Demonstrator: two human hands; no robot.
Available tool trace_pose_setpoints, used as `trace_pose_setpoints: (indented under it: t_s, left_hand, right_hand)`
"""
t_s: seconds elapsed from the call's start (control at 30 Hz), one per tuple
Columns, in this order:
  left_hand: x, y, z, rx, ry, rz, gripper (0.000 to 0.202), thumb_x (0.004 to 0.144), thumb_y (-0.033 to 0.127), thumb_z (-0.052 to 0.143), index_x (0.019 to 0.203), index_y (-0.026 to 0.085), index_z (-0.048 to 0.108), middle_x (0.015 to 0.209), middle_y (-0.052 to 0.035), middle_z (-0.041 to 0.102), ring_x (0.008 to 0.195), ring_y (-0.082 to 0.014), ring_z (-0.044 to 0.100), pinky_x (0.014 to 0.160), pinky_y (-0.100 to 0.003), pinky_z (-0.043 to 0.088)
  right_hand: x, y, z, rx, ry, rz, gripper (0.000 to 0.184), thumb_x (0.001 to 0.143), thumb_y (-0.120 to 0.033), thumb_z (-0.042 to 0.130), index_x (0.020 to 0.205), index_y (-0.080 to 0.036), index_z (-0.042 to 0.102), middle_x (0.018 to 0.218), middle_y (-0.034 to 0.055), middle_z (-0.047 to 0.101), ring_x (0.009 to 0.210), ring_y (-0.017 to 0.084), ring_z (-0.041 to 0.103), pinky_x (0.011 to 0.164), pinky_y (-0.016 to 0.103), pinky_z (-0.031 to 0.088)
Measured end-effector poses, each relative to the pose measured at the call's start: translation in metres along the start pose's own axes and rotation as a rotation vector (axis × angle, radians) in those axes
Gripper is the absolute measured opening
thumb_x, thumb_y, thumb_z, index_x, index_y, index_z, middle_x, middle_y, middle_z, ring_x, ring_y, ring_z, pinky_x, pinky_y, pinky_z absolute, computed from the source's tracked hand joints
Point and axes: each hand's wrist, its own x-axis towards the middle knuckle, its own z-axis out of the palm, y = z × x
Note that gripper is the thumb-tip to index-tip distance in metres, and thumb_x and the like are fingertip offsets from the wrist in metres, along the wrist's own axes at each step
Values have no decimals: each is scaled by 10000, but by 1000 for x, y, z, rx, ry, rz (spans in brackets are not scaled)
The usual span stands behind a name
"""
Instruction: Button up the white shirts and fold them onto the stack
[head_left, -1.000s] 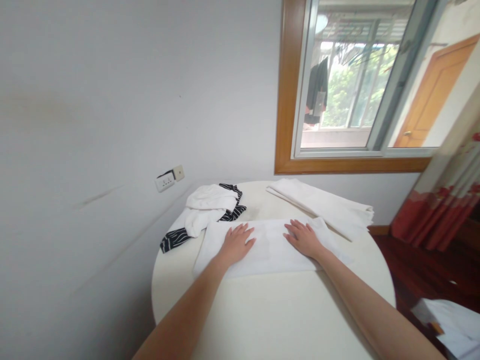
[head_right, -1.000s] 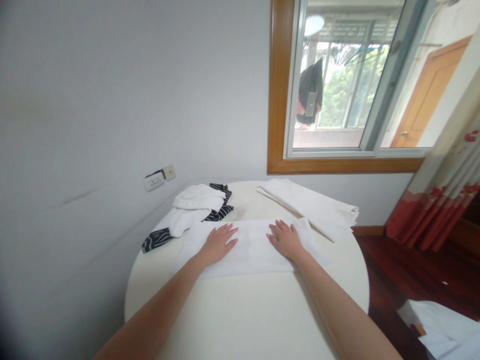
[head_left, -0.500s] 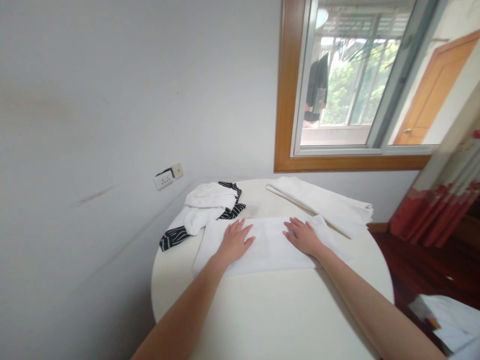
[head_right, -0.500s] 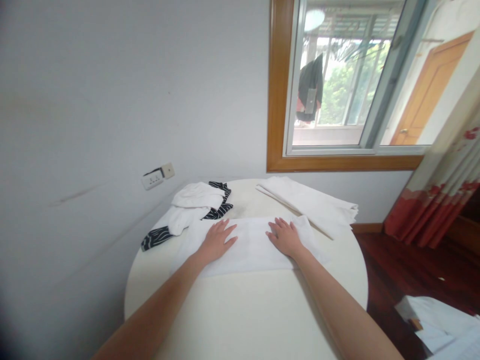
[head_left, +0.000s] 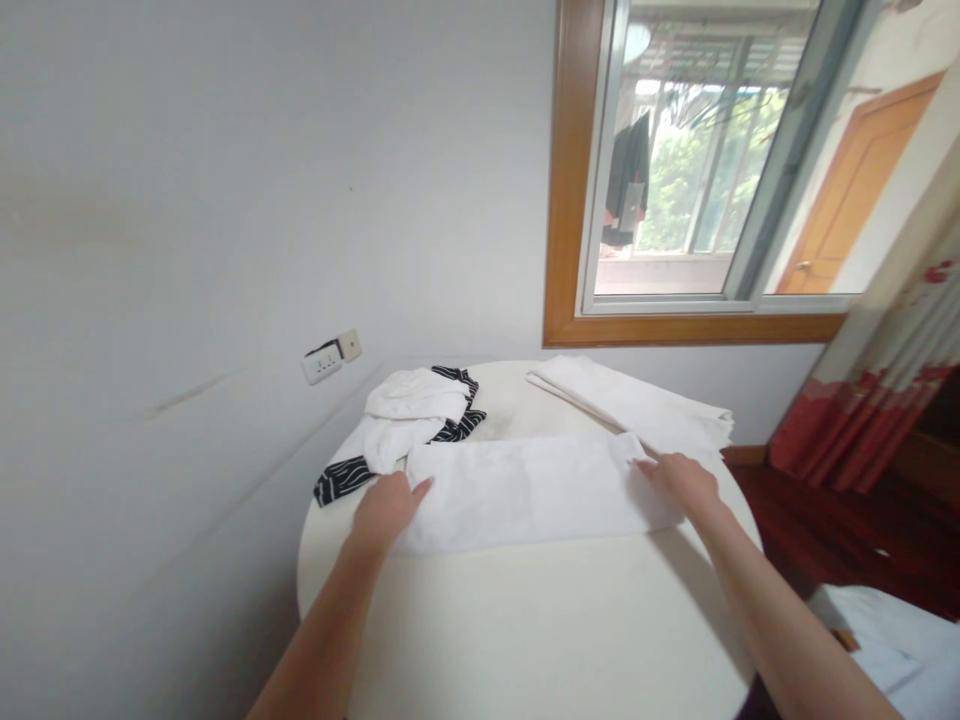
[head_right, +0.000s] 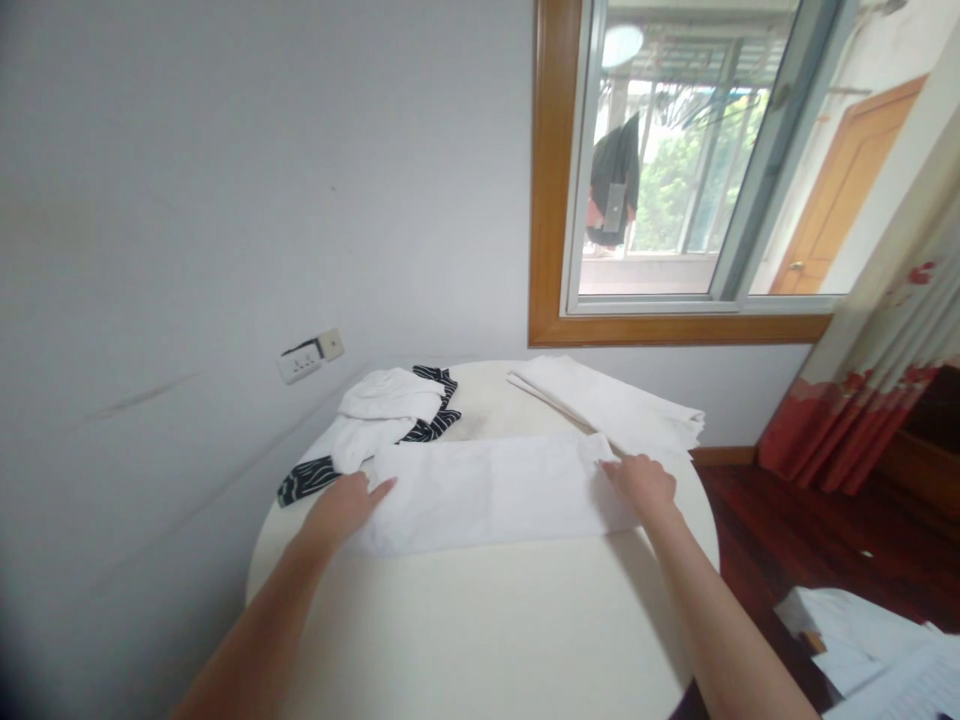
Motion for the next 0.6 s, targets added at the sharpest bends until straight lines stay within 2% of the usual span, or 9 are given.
trace_pose_setpoints:
  t_s: [0.13, 0.23, 0.37, 0.5, 0.6]
  left_hand:
    - [4, 6, 5, -139, -42, 16, 516, 826, 519, 460, 1053, 73, 588, 1111, -199, 642, 1078, -290, 592, 893, -345, 437]
    - [7, 6, 4, -250, -56, 0, 522, 765, 465, 543, 1132, 93, 556, 1195, -182, 613, 1124, -283, 571, 914, -342, 431]
    - [7, 10, -5, -340, -70, 2, 509, 721, 395, 572, 1144, 113, 568, 1215, -161, 613, 1160, -284, 551, 965, -347, 408]
    - [-1, 23, -22, -369, -74, 52, 508, 750, 355, 492, 1175, 83, 556, 1240, -167, 598, 1189, -272, 533, 1000, -337, 392]
    - [-16, 29, -34, -433, -84, 167, 539, 747, 326, 455, 1218, 74, 533, 1273, -152, 579, 1214, -257, 513, 1033, -325, 369]
  right_hand:
    - [5, -11, 13, 41, -52, -116, 570, 856, -564, 438, 1036, -75, 670, 1122, 233, 614, 1003, 329, 613, 780, 382, 471]
    - [7, -21, 16, 80, -52, -194, 462, 832, -440, 528, 1070, -62, 645, 1116, 229, 625, 1029, 313, 606, 823, 358, 456]
    - [5, -32, 14, 214, 8, -253, 380, 798, -253, 548, 1140, -95, 599, 1132, 179, 638, 1047, 275, 603, 867, 323, 433]
    - [-2, -30, 1, 424, 99, -294, 520, 769, -144, 511, 1286, -126, 467, 1171, 144, 629, 1084, 242, 589, 894, 316, 431]
    - [-19, -9, -20, 566, 163, -383, 701, 768, -155, 505, 1430, -178, 276, 1221, 120, 609, 1123, 226, 575, 925, 327, 427]
